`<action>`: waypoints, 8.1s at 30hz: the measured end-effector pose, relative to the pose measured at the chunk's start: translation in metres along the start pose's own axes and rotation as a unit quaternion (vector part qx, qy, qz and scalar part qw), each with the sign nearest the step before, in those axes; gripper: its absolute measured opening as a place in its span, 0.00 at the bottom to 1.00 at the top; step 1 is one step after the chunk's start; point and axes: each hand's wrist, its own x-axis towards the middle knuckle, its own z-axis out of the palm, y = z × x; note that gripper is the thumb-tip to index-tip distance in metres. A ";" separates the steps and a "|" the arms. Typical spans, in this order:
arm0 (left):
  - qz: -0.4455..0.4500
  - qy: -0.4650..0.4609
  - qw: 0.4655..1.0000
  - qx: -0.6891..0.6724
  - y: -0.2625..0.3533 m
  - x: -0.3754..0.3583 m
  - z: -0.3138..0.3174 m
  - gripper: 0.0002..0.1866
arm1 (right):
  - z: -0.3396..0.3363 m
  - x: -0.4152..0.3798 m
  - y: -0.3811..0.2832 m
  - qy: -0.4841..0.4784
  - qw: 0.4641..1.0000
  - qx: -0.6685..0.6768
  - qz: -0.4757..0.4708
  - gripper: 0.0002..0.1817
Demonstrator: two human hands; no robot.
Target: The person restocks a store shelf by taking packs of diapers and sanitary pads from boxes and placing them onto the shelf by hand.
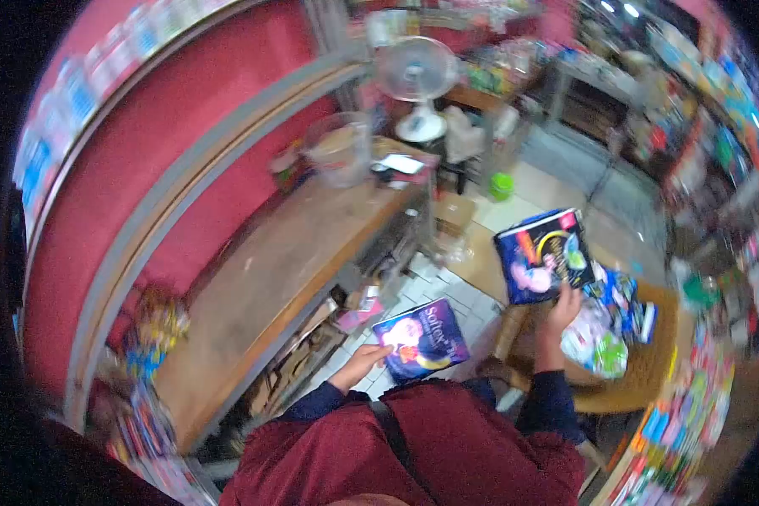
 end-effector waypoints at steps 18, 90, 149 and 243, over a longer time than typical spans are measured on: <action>0.020 0.713 0.602 -0.359 -0.164 -0.302 -0.092 0.20 | 0.343 -0.350 0.078 -0.558 0.735 0.075 0.379 0.12; -0.035 0.641 0.656 -0.396 -0.248 -0.466 -0.352 0.20 | 0.492 -0.902 0.183 -0.832 0.440 -0.244 0.235 0.23; -0.009 -0.282 0.958 -0.044 -0.003 0.029 0.055 0.17 | -0.081 -0.310 0.032 0.005 0.939 -0.097 0.329 0.11; 0.252 0.486 0.699 -0.461 -0.123 -0.357 -0.062 0.26 | 0.198 -0.420 0.018 -0.559 0.695 0.086 0.443 0.06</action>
